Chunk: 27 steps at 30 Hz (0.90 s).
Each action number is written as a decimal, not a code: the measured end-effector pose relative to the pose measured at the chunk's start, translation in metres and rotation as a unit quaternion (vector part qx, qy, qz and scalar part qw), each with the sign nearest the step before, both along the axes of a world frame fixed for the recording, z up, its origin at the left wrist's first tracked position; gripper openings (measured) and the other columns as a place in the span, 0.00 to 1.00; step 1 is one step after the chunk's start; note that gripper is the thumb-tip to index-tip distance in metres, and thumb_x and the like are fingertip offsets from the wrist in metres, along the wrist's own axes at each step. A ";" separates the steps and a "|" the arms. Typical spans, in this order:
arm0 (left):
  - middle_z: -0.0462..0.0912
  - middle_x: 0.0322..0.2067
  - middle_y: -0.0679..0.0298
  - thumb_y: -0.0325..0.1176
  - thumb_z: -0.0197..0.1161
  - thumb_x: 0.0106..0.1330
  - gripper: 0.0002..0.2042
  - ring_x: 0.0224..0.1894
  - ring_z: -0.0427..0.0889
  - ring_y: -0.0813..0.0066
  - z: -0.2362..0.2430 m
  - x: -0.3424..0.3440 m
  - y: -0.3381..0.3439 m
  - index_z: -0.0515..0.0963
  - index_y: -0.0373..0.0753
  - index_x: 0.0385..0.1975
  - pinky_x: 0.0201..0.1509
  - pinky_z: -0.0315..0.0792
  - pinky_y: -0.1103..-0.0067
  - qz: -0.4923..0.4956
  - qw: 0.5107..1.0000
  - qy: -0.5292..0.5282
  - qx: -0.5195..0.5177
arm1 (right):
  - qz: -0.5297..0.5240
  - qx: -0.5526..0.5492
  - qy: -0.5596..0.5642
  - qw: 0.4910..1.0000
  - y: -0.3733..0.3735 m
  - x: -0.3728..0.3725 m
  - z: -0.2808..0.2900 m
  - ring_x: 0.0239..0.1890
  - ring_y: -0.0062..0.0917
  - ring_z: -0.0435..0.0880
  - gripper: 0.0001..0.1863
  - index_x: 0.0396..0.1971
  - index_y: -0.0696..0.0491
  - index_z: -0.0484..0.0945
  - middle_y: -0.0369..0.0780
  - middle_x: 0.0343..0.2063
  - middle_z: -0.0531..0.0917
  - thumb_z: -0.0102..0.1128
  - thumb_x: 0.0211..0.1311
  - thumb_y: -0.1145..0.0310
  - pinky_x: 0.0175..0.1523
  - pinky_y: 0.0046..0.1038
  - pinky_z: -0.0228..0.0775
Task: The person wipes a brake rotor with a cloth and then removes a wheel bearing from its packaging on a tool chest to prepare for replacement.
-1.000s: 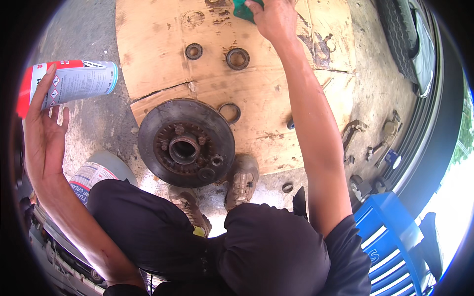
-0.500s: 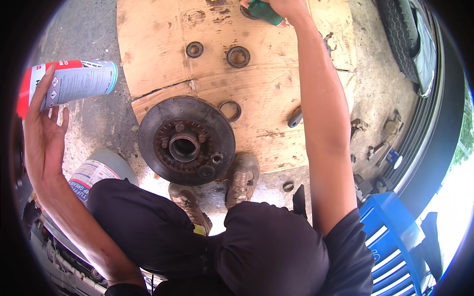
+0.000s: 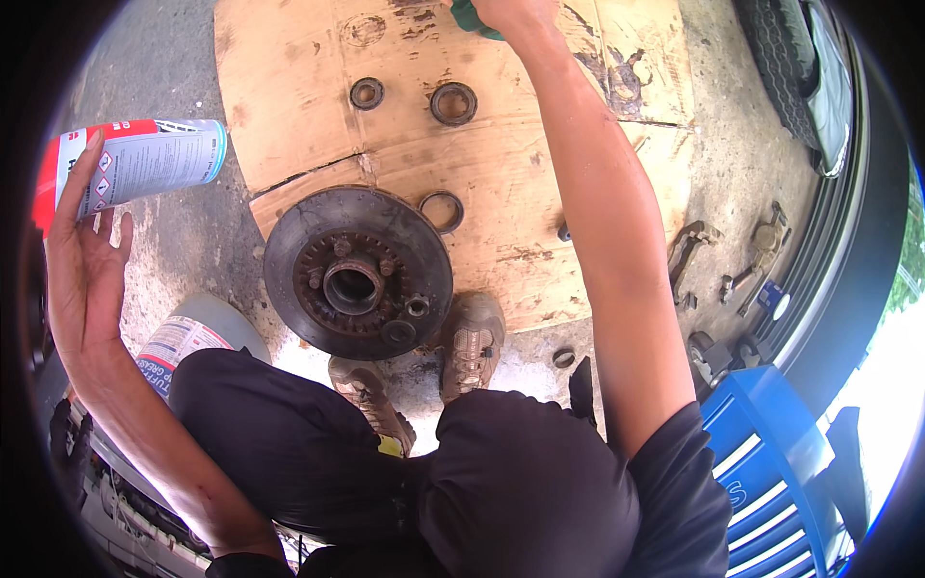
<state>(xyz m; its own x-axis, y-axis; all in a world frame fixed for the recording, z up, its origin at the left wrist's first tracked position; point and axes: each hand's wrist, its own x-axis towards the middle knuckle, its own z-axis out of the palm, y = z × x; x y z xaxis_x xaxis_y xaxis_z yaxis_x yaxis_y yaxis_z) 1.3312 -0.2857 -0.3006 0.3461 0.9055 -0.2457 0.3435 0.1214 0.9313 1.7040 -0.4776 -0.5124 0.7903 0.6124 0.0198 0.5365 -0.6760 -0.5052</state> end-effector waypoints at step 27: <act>0.74 0.61 0.57 0.41 0.81 0.60 0.31 0.69 0.65 0.70 -0.001 0.002 -0.001 0.79 0.35 0.61 0.74 0.55 0.64 0.026 0.997 0.058 0.045 | 0.056 0.026 0.075 0.995 -0.058 -0.029 0.012 0.46 0.44 0.89 0.12 0.45 0.53 0.90 0.49 0.42 0.90 0.71 0.61 0.72 0.53 0.39 0.79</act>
<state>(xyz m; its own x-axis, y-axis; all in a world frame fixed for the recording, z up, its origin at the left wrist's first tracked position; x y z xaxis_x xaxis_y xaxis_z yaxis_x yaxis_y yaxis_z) 1.3335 -0.2870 -0.3012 0.2723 0.9414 -0.1992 0.4456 0.0601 0.8932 1.6753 -0.5353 -0.5002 0.7129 0.6988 -0.0594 0.5229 -0.5860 -0.6190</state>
